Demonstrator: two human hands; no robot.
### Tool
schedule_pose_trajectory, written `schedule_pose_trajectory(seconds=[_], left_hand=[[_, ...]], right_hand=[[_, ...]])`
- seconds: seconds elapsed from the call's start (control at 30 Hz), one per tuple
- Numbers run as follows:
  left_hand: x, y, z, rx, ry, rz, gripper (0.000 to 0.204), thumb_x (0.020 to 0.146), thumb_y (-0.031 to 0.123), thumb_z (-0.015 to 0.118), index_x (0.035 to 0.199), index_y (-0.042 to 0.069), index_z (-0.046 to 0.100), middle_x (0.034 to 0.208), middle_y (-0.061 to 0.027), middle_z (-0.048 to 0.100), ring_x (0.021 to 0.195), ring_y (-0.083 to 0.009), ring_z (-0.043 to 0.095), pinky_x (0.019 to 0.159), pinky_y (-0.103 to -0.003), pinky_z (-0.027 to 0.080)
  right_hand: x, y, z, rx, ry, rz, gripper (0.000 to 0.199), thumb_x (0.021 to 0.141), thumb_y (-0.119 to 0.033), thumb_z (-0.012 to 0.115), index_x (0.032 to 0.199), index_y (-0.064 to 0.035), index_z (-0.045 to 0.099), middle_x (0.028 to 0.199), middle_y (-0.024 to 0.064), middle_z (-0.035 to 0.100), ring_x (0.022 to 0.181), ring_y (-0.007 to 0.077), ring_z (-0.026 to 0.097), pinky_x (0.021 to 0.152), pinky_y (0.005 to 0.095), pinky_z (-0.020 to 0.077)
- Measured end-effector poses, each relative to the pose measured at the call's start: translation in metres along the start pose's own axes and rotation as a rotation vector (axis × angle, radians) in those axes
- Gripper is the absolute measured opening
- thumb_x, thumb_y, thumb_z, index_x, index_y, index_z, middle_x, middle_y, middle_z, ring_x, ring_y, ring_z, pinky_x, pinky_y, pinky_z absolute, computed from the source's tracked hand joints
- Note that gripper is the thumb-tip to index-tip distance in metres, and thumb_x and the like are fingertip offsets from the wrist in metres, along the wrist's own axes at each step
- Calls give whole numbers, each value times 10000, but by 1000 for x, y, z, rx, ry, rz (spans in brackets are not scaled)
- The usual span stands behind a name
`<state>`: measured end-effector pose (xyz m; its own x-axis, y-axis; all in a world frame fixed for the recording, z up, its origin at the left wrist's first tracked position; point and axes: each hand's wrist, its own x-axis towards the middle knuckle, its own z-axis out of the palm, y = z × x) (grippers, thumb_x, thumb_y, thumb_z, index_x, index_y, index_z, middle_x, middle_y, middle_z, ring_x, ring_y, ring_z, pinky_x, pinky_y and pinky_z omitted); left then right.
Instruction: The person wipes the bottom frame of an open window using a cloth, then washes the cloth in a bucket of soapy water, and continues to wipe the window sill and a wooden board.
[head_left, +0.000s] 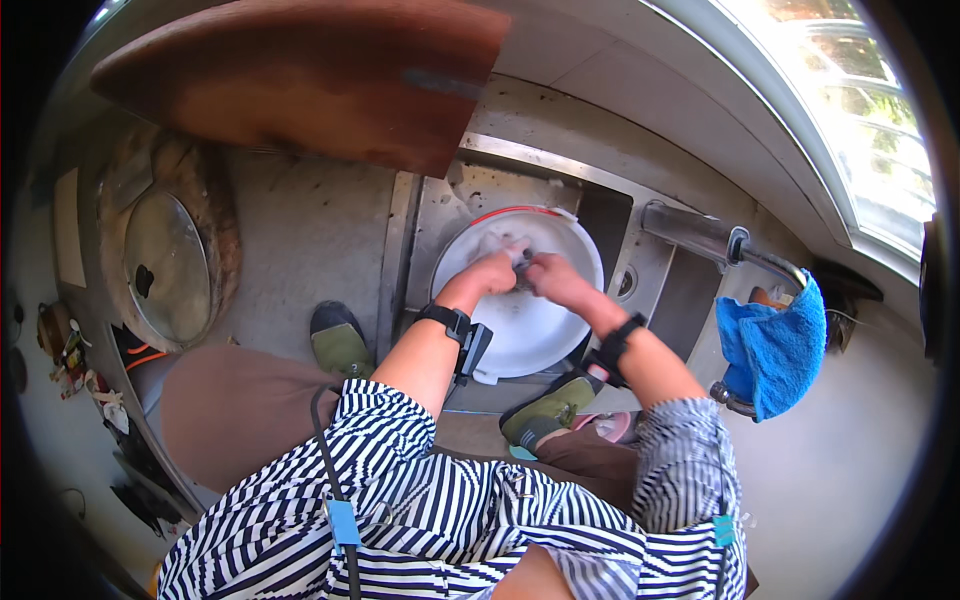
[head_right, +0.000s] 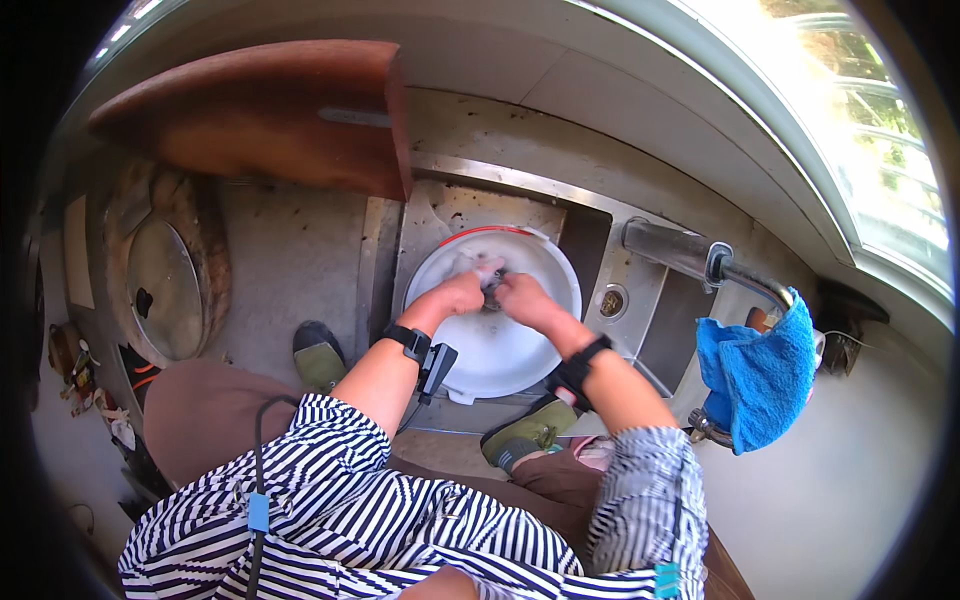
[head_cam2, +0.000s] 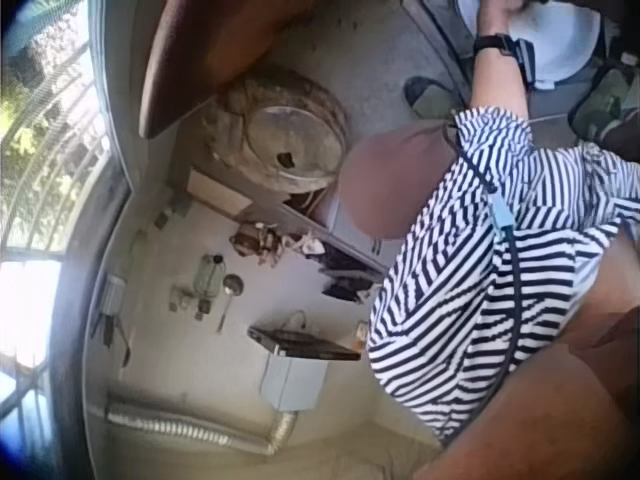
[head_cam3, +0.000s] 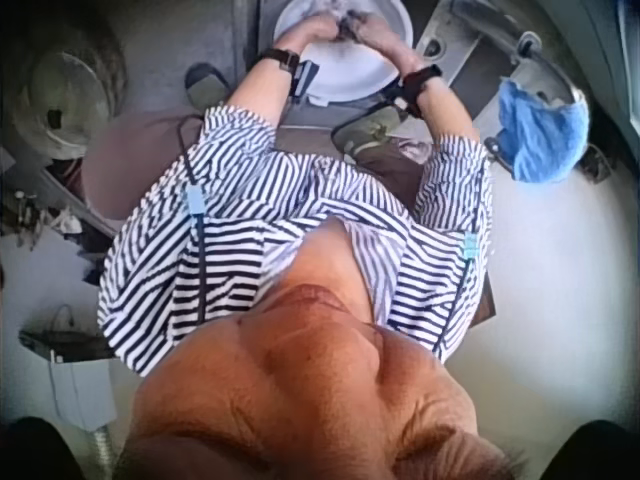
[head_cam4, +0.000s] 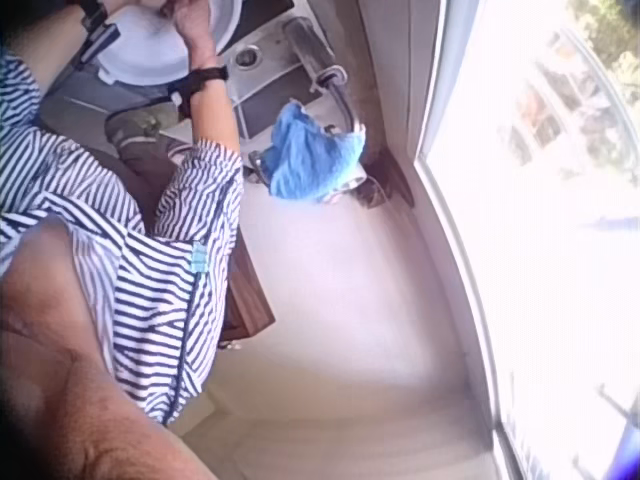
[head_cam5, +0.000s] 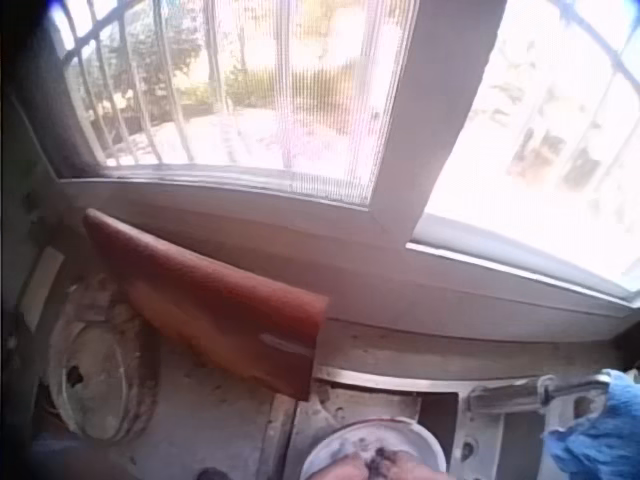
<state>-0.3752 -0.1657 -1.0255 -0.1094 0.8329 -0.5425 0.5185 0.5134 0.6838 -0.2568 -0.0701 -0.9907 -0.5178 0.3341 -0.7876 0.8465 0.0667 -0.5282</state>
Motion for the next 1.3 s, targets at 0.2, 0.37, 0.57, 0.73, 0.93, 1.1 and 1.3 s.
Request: schedule_pose_trajectory(seconds=[0.2, 0.37, 0.57, 0.73, 0.93, 1.1, 1.3], left_hand=[[3, 16, 17, -293, -158, 353, 511, 645, 163, 707, 1137, 163, 570, 1083, -129, 614, 1099, -304, 526, 1033, -398, 290], [-24, 37, 18, -115, -286, 133, 386, 702, 259, 689, 1067, 161, 612, 989, -110, 647, 1019, -300, 571, 1011, -554, 231], [-32, -4, 34, 203, -110, -207, 393, 793, 101, 485, 1183, 105, 533, 887, -122, 669, 883, -296, 636, 783, -500, 431], [-44, -20, 46, 391, -85, -45, 394, 805, 111, 453, 1196, 117, 506, 849, -105, 670, 757, -279, 650, 646, -448, 471], [-43, -27, 51, 597, -478, 15, 392, 809, 87, 434, 1196, 95, 501, 971, -113, 663, 924, -281, 630, 776, -507, 427], [-17, 49, -25, 207, -518, -109, 533, 725, 47, 472, 1254, 10, 420, 1097, -220, 590, 1036, -374, 557, 872, -441, 437], [-26, 114, -72, -5, -222, 38, 582, 654, 33, 578, 1216, 32, 428, 1054, -245, 591, 1015, -386, 558, 848, -423, 447]], right_hand=[[-139, -93, -65, 902, 237, -7, 220, 828, -230, 476, 767, -36, 559, 671, 52, 545, 565, 154, 525, 542, 269, 434], [-176, -93, -89, 740, 598, -5, 192, 855, -228, 574, 792, -47, 565, 671, -15, 520, 569, 109, 479, 501, 263, 392], [-137, -49, -52, -114, 394, -183, 334, 835, -212, 610, 1076, -23, 475, 713, 184, 583, 677, 356, 609, 625, 417, 484], [-125, -71, -52, -390, 260, -250, 443, 785, -122, 585, 1197, -44, 440, 1066, 205, 552, 918, 394, 567, 764, 450, 478], [-121, -88, -58, -411, 313, -343, 401, 793, -128, 591, 1169, -63, 467, 1096, 198, 538, 927, 408, 556, 779, 451, 473], [-113, -50, -55, -343, 314, -262, 543, 743, -76, 627, 1242, -71, 414, 1171, 187, 500, 1021, 399, 518, 843, 439, 454], [-117, -18, -16, -188, 261, -236, 835, 643, -60, 726, 1354, -74, 288, 1284, 204, 403, 1181, 380, 417, 979, 401, 383]])
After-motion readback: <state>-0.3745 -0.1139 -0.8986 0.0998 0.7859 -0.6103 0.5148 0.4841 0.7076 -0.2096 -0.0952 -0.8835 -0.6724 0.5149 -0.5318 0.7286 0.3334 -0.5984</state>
